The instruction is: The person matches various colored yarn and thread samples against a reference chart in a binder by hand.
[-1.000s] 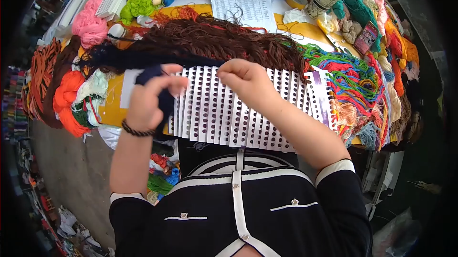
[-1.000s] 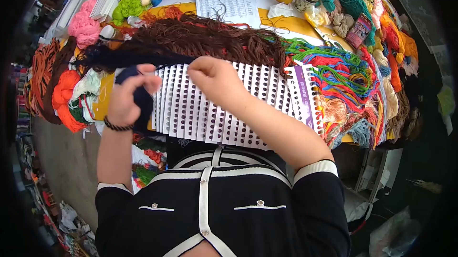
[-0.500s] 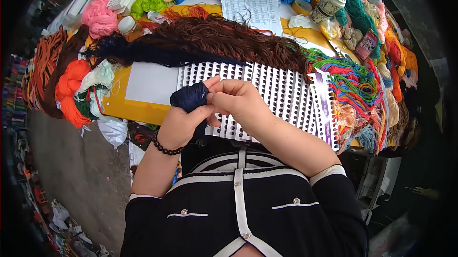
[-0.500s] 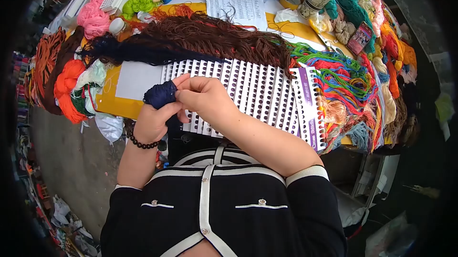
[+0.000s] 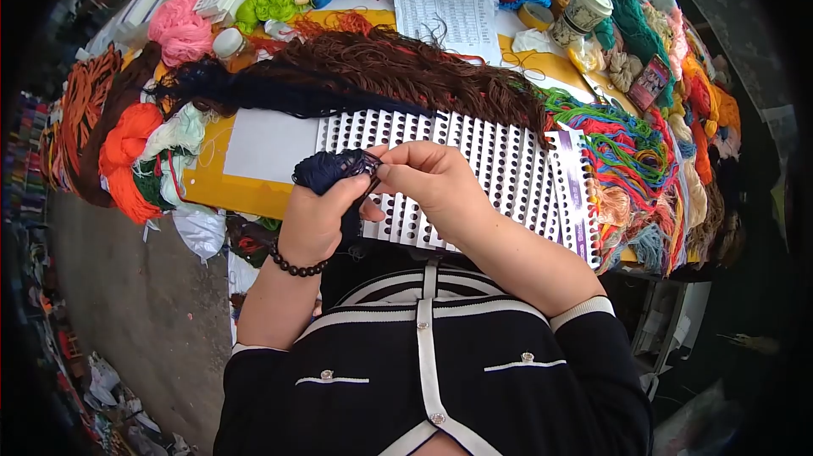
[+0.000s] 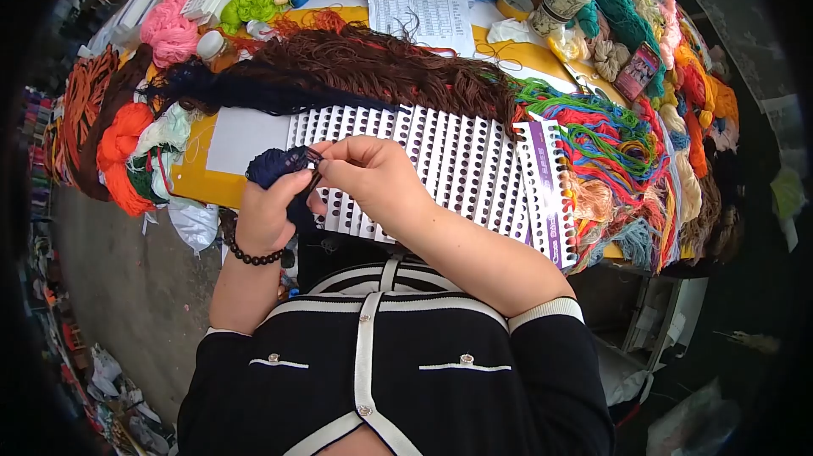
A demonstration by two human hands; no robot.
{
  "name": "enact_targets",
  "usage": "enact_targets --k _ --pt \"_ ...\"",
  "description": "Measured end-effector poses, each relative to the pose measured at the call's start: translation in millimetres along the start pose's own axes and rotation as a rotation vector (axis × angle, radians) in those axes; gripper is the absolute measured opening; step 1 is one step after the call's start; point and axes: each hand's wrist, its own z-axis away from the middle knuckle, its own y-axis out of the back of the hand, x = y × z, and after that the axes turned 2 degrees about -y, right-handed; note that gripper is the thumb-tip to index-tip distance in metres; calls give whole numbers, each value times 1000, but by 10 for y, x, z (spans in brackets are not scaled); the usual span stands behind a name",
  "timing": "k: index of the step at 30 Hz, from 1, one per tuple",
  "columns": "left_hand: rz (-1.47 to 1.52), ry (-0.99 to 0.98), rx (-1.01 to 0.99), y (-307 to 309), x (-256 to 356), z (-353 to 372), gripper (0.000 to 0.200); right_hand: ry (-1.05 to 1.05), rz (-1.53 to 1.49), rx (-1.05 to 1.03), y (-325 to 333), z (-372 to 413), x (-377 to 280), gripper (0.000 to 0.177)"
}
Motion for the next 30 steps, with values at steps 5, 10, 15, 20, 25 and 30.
enact_targets --k 5,10,15,20,25,30 --pt "-75 -47 16 -25 -39 -10 33 -7 13 11 32 -9 26 16" --pt "6 -3 36 -19 -71 -14 34 -23 -23 -37 30 5 3 14" --pt "27 2 50 -6 -52 -8 33 -20 -38 -3 50 -26 62 14" --pt "14 -21 54 -12 -51 -16 30 7 -16 2 40 -34 60 15" --pt "-36 -17 71 -11 -73 -16 26 -8 75 -2 34 -54 67 7" --pt "281 85 46 249 -81 53 23 158 9 40 176 -24 32 15"
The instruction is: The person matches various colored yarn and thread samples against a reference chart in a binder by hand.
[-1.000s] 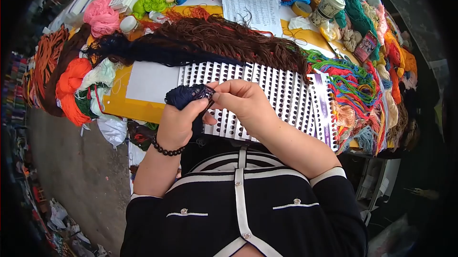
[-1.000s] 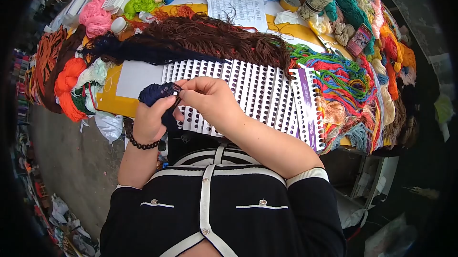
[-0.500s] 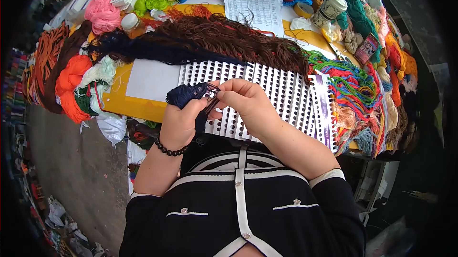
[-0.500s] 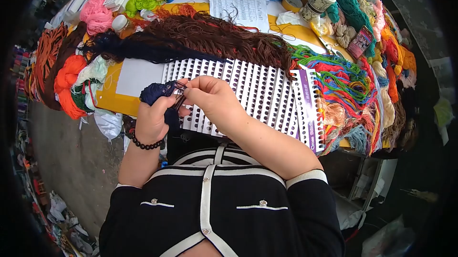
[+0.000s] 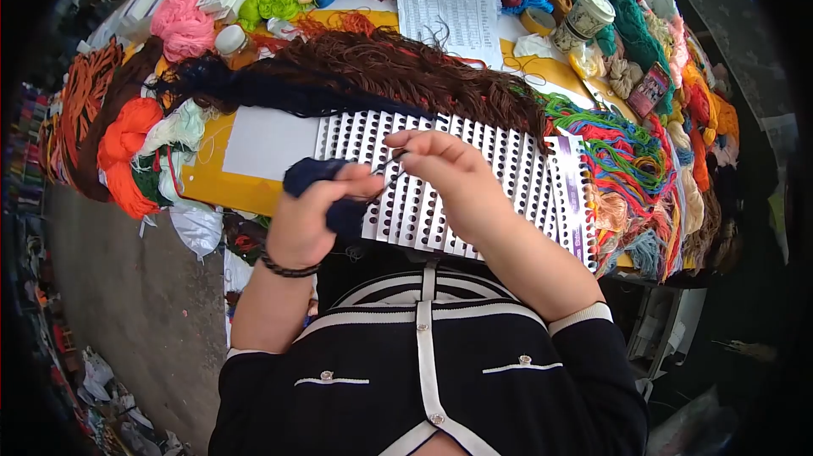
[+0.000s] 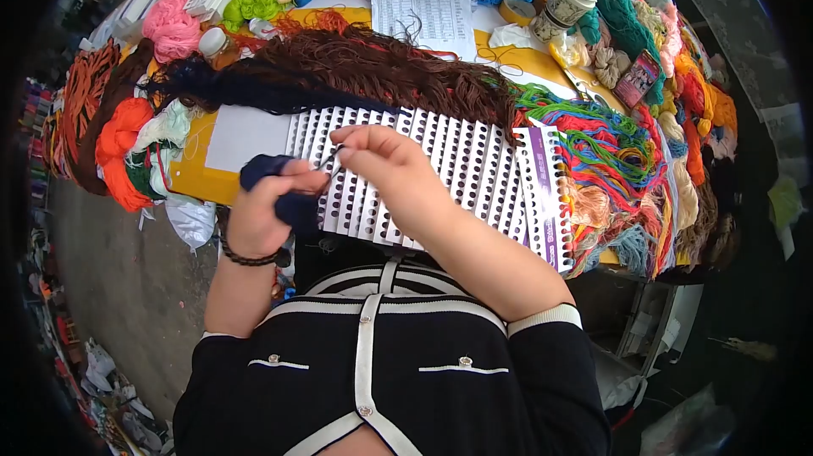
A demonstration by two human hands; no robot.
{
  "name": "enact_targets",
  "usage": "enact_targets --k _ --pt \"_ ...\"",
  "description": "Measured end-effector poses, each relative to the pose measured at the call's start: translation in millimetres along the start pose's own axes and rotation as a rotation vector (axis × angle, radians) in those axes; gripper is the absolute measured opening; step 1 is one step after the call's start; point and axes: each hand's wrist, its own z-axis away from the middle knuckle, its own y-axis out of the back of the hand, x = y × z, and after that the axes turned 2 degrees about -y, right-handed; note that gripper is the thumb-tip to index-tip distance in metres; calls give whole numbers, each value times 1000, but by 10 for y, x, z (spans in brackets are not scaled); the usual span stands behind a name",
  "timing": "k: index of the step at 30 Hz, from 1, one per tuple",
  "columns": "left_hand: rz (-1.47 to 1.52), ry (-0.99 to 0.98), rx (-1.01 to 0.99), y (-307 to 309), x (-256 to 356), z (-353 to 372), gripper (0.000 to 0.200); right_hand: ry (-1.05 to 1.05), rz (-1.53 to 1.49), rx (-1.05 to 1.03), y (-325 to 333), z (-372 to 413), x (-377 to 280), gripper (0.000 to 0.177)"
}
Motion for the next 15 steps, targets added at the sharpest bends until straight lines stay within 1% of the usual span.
enact_targets --k 1,2,3,4,5,6,7,8,9,10,11,12,13,14,15 --pt "117 -32 -69 121 59 37 25 -93 -160 -30 53 31 -139 16" --pt "421 -28 -227 243 123 16 27 -78 -375 -224 184 49 -265 21" --pt "481 -63 -34 416 267 136 29 -68 -482 -314 275 140 -470 21" --pt "655 -76 79 723 408 165 31 -88 -560 -231 373 279 -685 15" --pt "559 -159 16 978 532 209 33 -45 -644 -155 428 399 -874 10" --pt "585 -165 -77 1250 694 260 34 39 -487 -115 589 505 -1053 7" --pt "537 -203 -3 1565 856 334 35 112 -338 -11 829 594 -1172 9" --pt "469 -260 31 1958 995 417 45 140 -161 102 1067 679 -1331 12" --pt "426 -314 224 2131 1148 509 47 198 44 169 1357 741 -1459 14" --pt "347 -364 343 2224 1264 593 47 270 234 424 1610 814 -1616 13" --pt "264 -390 423 2218 1353 647 46 312 438 801 1781 878 -1782 13" --pt "180 -412 502 2181 1423 679 45 461 749 923 2189 999 -1896 16" --pt "181 -409 500 2040 1433 634 45 622 1193 1143 2216 999 -1958 18" --pt "99 -374 433 1864 1393 532 44 413 1496 1428 2147 1065 -1991 18" --pt "18 -340 368 1630 1317 400 42 574 1453 1223 2115 958 -1905 19"
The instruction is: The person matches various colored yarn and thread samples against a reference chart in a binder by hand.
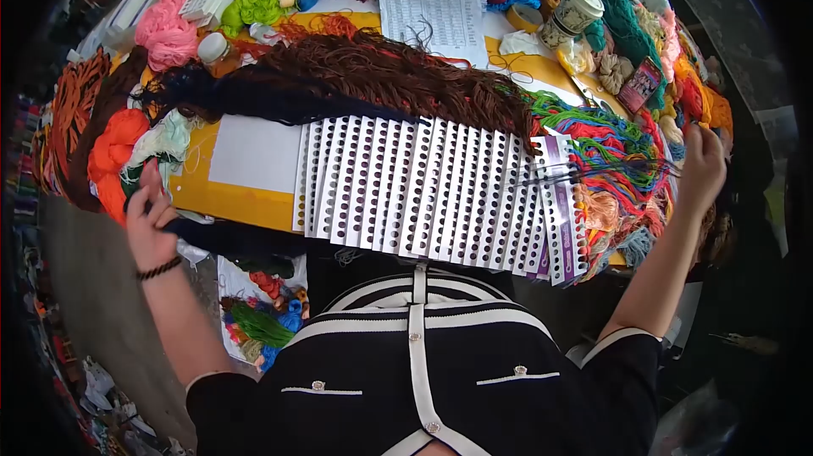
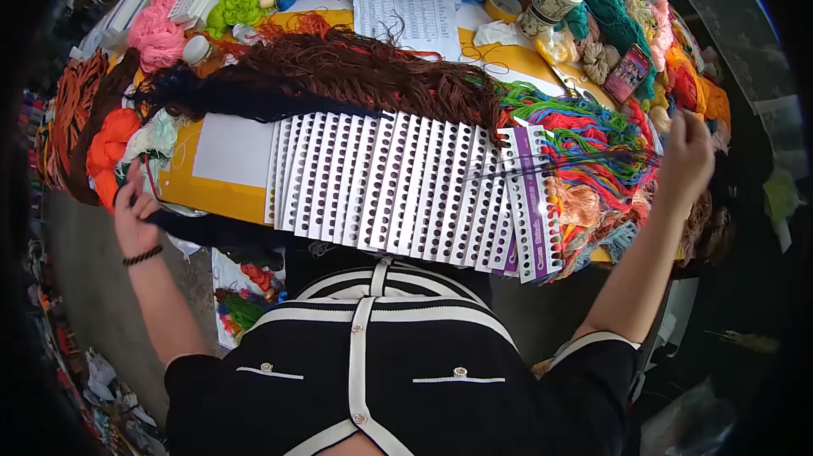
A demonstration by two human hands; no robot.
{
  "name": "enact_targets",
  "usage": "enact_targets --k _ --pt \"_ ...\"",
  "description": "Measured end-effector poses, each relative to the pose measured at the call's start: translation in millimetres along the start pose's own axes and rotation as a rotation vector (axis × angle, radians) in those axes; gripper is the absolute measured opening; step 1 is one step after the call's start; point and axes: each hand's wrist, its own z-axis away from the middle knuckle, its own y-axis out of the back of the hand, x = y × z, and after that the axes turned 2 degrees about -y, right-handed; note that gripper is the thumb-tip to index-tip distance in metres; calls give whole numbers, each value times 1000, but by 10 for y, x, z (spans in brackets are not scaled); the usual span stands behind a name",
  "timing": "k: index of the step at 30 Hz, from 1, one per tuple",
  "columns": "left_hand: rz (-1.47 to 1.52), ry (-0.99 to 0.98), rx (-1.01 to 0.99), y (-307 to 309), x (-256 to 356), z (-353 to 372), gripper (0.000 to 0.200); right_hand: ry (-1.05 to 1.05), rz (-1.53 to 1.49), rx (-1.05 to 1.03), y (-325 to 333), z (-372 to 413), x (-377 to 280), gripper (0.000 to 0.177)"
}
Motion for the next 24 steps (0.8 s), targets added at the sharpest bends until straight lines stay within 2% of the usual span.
enact_targets --k 1,2,3,4,5,7,9,11,12,13,14,17,20,24 --pt "65 96 -37 -353 -167 -28 36 134 -179 -47 -152 83 -36 20" --pt "75 197 -122 -628 -365 -70 35 119 -139 -241 -296 281 -318 21" --pt "4 299 -184 -1007 -560 -61 35 -87 -211 -546 -403 499 -679 20" --pt "-30 394 -279 -1344 -756 -56 33 -80 -333 -778 -653 698 -792 20" --pt "-63 489 -373 -1636 -934 -65 32 -178 -406 -983 -822 872 -997 21" --pt "-107 660 -477 -1997 -1358 -176 35 -70 -402 -1015 -1183 1194 -1147 20" --pt "-213 696 -506 -2274 -1727 -249 35 36 -405 -1013 -1520 1380 -1135 23" --pt "-437 684 -475 -2482 -1959 -284 33 -77 -379 -1116 -1732 1413 -1145 23" --pt "-450 697 -463 -2506 -2058 -326 31 -79 -378 -1113 -1797 1418 -1137 23" --pt "-530 689 -443 -2528 -2143 -361 31 -173 -421 -1185 -1856 1419 -1128 23" --pt "-553 674 -452 -2538 -2215 -387 32 -269 -465 -1256 -1898 1412 -1125 24" --pt "-551 648 -438 -2642 -2333 -323 25 -307 -481 -1277 -1911 1398 -1135 24" --pt "-666 427 -482 -2648 -2505 -329 14 -398 -503 -1311 -1928 1360 -1134 23" --pt "-722 365 -517 -2635 -2520 -339 18 -486 -529 -1335 -1927 1332 -1146 23"
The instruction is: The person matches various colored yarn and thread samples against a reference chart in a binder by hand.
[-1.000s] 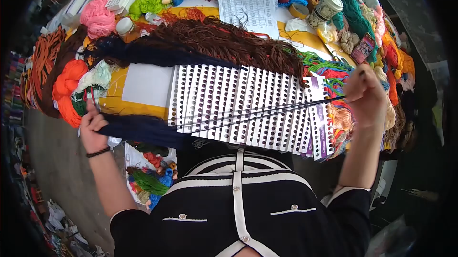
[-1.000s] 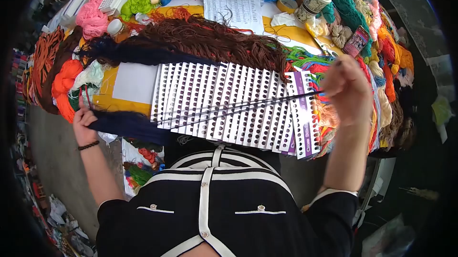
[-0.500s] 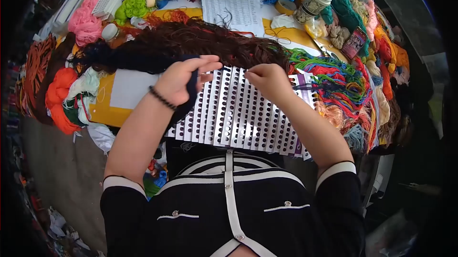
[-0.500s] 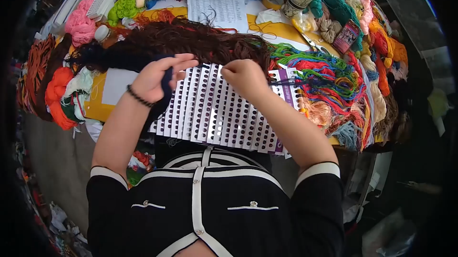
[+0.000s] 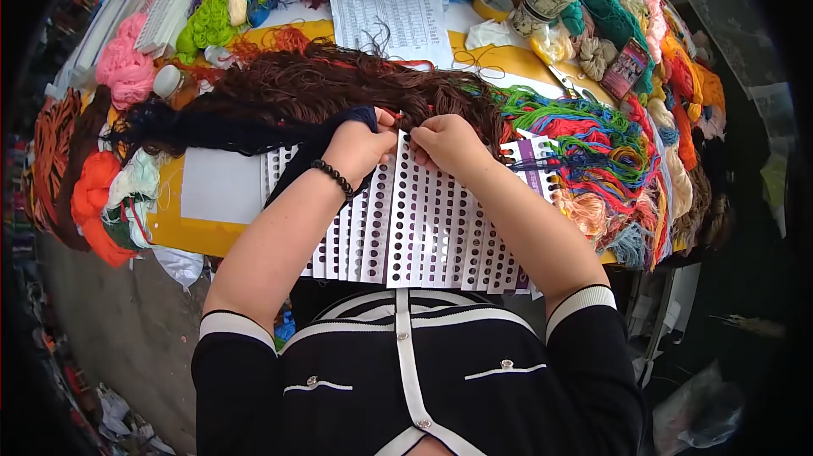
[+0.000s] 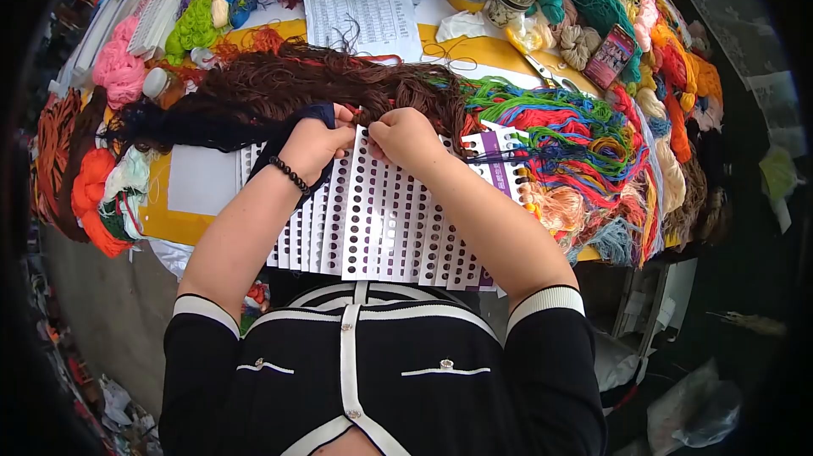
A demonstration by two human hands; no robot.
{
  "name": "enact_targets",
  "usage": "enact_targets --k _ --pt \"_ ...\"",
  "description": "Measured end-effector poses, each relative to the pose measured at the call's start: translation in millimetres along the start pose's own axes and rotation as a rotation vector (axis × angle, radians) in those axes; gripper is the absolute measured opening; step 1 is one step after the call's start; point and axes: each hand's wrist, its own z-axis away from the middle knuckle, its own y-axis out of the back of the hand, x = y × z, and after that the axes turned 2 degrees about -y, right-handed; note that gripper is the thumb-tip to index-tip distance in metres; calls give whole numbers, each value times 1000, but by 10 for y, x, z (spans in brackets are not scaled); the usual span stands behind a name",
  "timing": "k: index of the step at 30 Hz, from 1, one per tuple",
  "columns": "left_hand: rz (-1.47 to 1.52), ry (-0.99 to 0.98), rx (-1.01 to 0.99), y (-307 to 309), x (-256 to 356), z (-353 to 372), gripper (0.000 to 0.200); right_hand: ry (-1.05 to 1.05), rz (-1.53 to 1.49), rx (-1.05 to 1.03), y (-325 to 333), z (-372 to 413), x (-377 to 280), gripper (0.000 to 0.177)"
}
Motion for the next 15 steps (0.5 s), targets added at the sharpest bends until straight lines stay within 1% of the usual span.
enact_targets --k 1,3,4,6,7,9,10,12,13,15 --pt "-1 4 -2 -2 -13 -1 18 -4 -2 0 -10 -23 22 23" --pt "-15 -30 -19 -3 -27 -4 21 52 135 -3 -32 -80 63 24" --pt "-16 -29 -20 -8 -20 -6 21 51 133 -2 -52 -76 66 24" --pt "-130 -12 3 -21 -4 3 23 276 410 141 -96 -27 66 25" --pt "-129 -11 4 -8 -9 7 23 276 410 139 -89 -14 70 25" --pt "-262 -40 -46 61 -19 24 24 197 226 25 -53 18 75 16" --pt "-262 -38 -44 104 -26 33 24 197 226 22 -39 55 65 16" --pt "-384 -276 40 161 11 56 24 44 -137 20 -7 131 21 9" --pt "-387 -275 37 148 54 86 24 43 -140 21 -10 110 56 9" --pt "467 -28 -73 84 187 193 22 40 -211 5 -22 53 147 12"
